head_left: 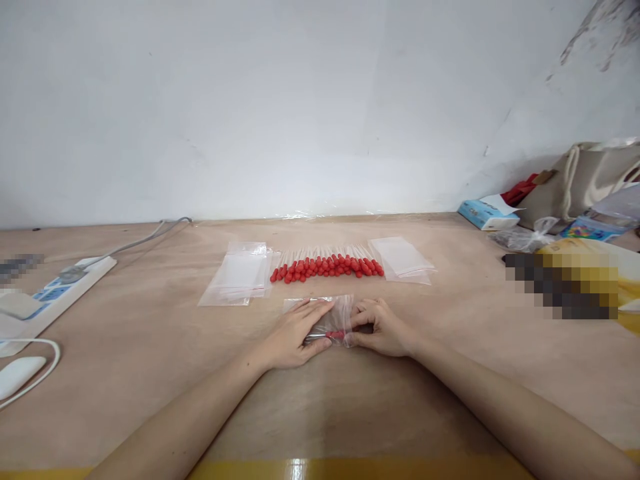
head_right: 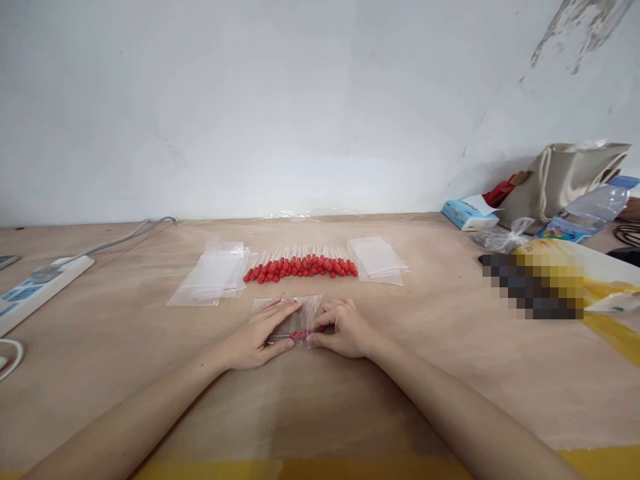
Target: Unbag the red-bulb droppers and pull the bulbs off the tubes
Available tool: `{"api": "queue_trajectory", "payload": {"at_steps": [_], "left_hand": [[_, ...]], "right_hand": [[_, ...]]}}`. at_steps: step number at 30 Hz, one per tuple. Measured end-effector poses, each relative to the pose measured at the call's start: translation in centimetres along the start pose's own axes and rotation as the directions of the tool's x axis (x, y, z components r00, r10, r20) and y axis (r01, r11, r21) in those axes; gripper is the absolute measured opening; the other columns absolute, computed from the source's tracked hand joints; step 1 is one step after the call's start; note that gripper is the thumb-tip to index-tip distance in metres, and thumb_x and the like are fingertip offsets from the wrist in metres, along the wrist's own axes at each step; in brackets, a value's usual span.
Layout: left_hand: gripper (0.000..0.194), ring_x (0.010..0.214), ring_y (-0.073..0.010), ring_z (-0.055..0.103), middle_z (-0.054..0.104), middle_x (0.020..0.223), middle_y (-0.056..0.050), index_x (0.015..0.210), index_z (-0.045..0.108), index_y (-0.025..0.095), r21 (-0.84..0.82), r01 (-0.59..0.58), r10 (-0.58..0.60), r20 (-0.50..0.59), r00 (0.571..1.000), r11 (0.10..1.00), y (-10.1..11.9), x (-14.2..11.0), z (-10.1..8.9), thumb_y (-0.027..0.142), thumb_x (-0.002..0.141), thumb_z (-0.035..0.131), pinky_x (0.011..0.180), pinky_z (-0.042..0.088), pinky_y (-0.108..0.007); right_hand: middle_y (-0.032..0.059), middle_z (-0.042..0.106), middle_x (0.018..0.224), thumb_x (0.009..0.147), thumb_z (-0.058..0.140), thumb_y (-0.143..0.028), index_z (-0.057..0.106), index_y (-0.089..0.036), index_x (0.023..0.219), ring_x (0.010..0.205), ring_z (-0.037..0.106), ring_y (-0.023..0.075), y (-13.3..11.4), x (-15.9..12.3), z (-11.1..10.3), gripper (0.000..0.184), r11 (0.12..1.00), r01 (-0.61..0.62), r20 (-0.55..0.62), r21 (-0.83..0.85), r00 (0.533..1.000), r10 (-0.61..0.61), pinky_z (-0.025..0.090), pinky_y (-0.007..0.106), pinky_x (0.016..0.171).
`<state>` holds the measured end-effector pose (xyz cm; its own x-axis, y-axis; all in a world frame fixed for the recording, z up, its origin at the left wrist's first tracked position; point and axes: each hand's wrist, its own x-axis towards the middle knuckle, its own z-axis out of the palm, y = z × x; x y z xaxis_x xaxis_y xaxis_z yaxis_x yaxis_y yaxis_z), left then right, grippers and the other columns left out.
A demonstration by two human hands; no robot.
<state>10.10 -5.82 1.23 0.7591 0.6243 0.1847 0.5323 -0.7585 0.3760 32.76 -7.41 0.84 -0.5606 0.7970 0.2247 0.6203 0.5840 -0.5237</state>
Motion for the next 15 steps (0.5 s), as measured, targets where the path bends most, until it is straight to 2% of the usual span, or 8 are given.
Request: {"api": "queue_trajectory", "payload": {"at_steps": [3,6,8,10,13,15], "left_hand": [[0.06,0.127,-0.0234,0.03,0.035,0.137,-0.007,0.135,0.025,0.022,0.005,0.014,-0.014,0.009,1.0,1.0,-0.1,-0.1,0.0,0.044,0.083,0.045,0.105,0.025,-0.043],[0.061,0.128,-0.0233,0.029,0.034,0.138,-0.006,0.136,0.024,0.023,0.011,0.022,-0.022,0.01,1.0,1.0,-0.2,-0.1,0.0,0.045,0.083,0.044,0.105,0.024,-0.043],[0.062,0.128,-0.0229,0.028,0.034,0.138,-0.006,0.136,0.023,0.024,0.013,0.016,-0.016,0.01,1.0,1.0,-0.1,-0.1,-0.1,0.046,0.083,0.044,0.106,0.023,-0.043],[0.06,0.128,-0.0227,0.028,0.033,0.138,-0.007,0.135,0.027,0.024,0.025,0.004,-0.004,0.013,1.0,1.0,-0.1,-0.2,-0.1,0.046,0.082,0.045,0.106,0.022,-0.043],[0.051,0.127,-0.0232,0.028,0.034,0.137,-0.008,0.128,0.04,0.024,0.032,-0.01,0.01,0.017,1.0,0.999,0.0,-0.3,-0.3,0.046,0.082,0.045,0.105,0.024,-0.043],[0.043,0.126,-0.0241,0.029,0.036,0.135,-0.008,0.121,0.049,0.024,0.017,-0.016,0.016,-0.006,1.0,1.0,0.1,-0.2,-0.6,0.044,0.083,0.044,0.103,0.026,-0.043]], "right_hand": [[0.0,0.061,0.077,0.08,0.052,-0.033,0.064,-0.021,0.077,0.076,0.054,0.0129,0.0,-0.2,0.1,0.018,0.998,-0.018,-0.073,0.066,0.997,0.023,0.038,0.029,0.075],[0.0003,0.061,0.072,0.081,0.047,-0.035,0.062,-0.018,0.079,0.066,0.053,0.0119,1.2,-0.6,-0.6,0.022,0.948,-0.136,-0.127,0.286,0.976,0.179,0.041,0.025,0.062],[-0.001,0.059,0.066,0.081,0.046,-0.037,0.061,-0.018,0.075,0.061,0.053,0.0116,2.4,-1.0,-1.6,0.025,0.872,-0.222,-0.2,0.437,0.921,0.335,0.041,0.024,0.058],[-0.0016,0.058,0.062,0.08,0.047,-0.038,0.059,-0.018,0.072,0.059,0.053,0.0114,3.7,-1.4,-2.8,0.025,0.809,-0.202,-0.333,0.553,0.836,0.437,0.042,0.025,0.059],[-0.0006,0.06,0.064,0.08,0.048,-0.038,0.055,-0.018,0.074,0.062,0.056,0.012,4.5,-1.8,-4.1,0.022,0.787,-0.086,-0.5,0.611,0.729,0.467,0.045,0.027,0.066],[0.0008,0.062,0.069,0.081,0.047,-0.038,0.053,-0.02,0.081,0.067,0.058,0.0134,4.2,-1.9,-4.3,0.02,0.811,-0.035,-0.549,0.584,0.719,0.427,0.045,0.029,0.069]]}}
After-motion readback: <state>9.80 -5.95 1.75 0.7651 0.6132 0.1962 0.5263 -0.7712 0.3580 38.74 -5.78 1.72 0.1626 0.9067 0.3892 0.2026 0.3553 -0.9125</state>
